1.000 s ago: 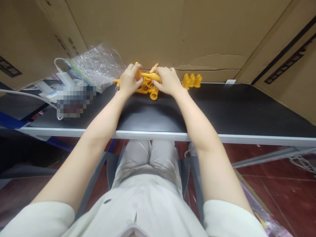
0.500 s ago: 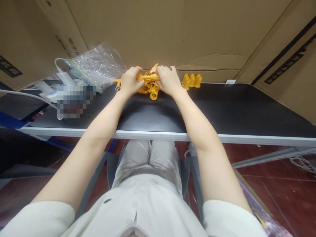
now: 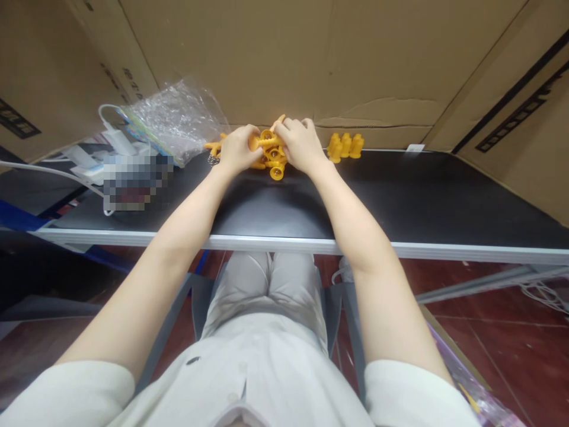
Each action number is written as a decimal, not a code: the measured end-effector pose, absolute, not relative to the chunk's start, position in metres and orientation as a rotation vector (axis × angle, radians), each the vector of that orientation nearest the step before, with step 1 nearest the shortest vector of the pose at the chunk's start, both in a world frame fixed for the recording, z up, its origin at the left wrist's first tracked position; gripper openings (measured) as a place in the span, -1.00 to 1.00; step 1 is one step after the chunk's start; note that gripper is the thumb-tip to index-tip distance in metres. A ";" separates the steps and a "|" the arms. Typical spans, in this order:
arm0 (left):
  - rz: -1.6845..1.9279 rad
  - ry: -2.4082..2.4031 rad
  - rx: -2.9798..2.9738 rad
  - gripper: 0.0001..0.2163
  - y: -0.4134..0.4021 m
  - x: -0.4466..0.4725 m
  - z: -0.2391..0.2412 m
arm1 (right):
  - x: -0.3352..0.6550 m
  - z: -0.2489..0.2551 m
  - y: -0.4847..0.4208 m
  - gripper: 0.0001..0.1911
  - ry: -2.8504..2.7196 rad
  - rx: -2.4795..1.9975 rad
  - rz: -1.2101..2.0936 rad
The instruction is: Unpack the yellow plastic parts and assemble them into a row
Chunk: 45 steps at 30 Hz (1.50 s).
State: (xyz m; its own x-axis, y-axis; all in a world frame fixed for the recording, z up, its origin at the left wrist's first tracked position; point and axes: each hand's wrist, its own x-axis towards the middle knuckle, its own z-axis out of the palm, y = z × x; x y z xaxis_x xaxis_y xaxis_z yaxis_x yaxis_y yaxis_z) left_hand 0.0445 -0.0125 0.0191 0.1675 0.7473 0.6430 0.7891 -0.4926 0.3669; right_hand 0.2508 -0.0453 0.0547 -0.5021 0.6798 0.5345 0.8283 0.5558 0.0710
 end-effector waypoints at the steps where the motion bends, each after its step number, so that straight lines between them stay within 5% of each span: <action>1: -1.244 -1.563 -2.366 -0.68 -0.013 0.045 0.019 | 0.250 0.054 -0.046 -0.59 -2.340 -1.229 -0.437; 18: -1.156 -1.682 -2.348 -0.66 -0.018 0.046 0.022 | 0.257 0.050 -0.035 -0.63 -2.302 -1.242 -0.497; 27: -1.477 -1.875 -2.112 -0.77 0.019 0.016 0.009 | 0.307 0.053 -0.012 -0.80 -1.789 -1.453 -0.391; 36: -1.545 -1.954 -1.995 -0.54 0.020 -0.004 -0.004 | 0.374 0.029 0.001 -0.93 -1.255 -1.843 -0.025; 45: -1.673 -2.112 -1.905 -0.49 0.035 -0.018 -0.013 | 0.386 0.008 0.006 -0.67 -1.393 -1.967 0.054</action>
State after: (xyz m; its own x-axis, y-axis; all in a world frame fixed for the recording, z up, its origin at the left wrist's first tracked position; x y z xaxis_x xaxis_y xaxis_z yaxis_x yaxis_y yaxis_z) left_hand -0.0179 0.0354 -0.0129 -0.3250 0.8145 0.4806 0.6545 -0.1732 0.7360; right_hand 0.3858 0.0058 0.0081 0.4163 0.8375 0.3540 0.8076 -0.1618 -0.5670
